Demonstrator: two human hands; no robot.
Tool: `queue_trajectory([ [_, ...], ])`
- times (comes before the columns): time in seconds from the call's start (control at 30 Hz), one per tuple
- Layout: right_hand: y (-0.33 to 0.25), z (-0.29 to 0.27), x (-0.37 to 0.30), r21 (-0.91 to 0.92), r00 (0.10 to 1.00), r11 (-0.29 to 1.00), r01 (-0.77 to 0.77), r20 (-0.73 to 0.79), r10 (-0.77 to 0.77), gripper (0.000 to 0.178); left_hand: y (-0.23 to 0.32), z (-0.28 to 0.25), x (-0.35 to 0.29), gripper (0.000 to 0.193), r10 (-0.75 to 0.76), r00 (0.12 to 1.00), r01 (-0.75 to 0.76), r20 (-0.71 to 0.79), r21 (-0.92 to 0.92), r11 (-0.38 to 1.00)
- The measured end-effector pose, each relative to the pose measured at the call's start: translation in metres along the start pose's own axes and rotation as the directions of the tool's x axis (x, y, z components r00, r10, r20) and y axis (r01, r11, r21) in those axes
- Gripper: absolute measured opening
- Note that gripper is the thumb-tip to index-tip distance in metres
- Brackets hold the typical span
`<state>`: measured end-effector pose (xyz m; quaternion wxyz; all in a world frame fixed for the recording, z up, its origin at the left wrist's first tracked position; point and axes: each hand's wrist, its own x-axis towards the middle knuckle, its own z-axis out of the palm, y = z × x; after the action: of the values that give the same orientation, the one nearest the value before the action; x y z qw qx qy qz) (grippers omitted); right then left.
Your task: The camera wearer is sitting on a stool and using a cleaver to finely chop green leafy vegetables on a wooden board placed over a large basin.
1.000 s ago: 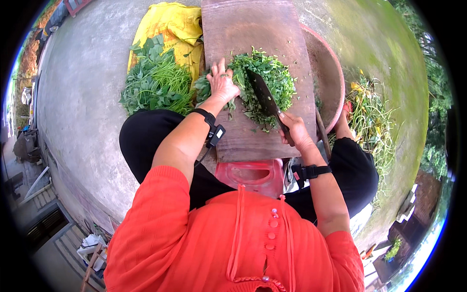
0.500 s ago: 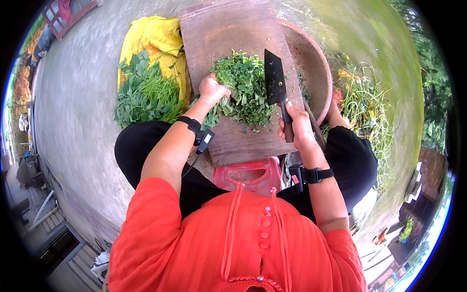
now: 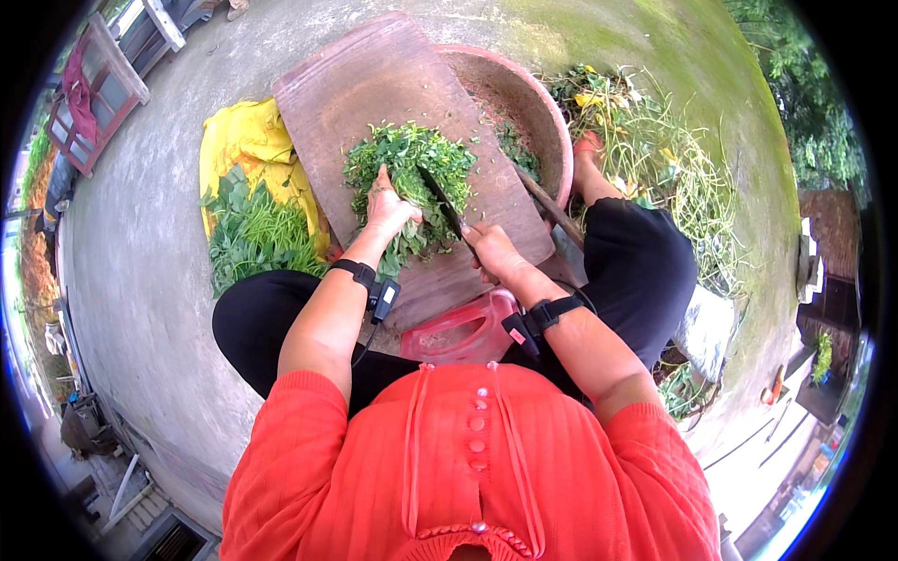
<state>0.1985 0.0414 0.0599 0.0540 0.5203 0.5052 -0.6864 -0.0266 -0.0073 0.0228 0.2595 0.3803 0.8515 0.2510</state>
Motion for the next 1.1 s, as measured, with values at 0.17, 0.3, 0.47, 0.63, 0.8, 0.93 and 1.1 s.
queue_trajectory([
  [0.17,0.005,-0.019,-0.002,-0.002,1.000,1.000,0.000,0.009,0.000,0.038,0.053,-0.005,0.000,0.129,-0.127,0.988,0.061,0.082,0.553,0.831],
  [0.3,0.011,-0.015,0.006,-0.031,0.999,0.999,0.022,0.035,-0.021,0.044,0.038,0.011,0.005,0.109,-0.276,0.928,0.100,0.248,0.550,0.829],
  [0.47,-0.012,-0.012,-0.031,-0.563,0.937,0.790,0.243,-0.073,-0.341,0.039,0.016,0.037,-0.012,0.073,-0.275,0.954,0.176,0.120,0.521,0.835],
  [0.63,-0.034,-0.002,-0.059,-0.826,0.962,0.559,0.066,-0.095,-0.255,0.032,0.025,0.049,-0.018,0.070,-0.182,0.981,0.134,0.068,0.437,0.890],
  [0.8,-0.042,-0.002,-0.037,-0.844,0.957,0.528,0.097,-0.067,-0.284,0.033,0.015,0.062,-0.011,0.056,-0.139,0.988,0.154,-0.068,0.471,0.868],
  [0.93,-0.053,0.001,0.020,-0.822,0.971,0.564,0.081,-0.063,-0.232,0.038,0.013,0.057,-0.017,0.057,-0.138,0.990,0.114,0.018,0.465,0.878],
  [1.1,-0.063,0.010,0.018,-0.821,0.972,0.568,0.051,-0.089,-0.216,0.039,0.017,0.051,-0.012,0.062,-0.257,0.965,0.210,0.052,0.433,0.876],
])
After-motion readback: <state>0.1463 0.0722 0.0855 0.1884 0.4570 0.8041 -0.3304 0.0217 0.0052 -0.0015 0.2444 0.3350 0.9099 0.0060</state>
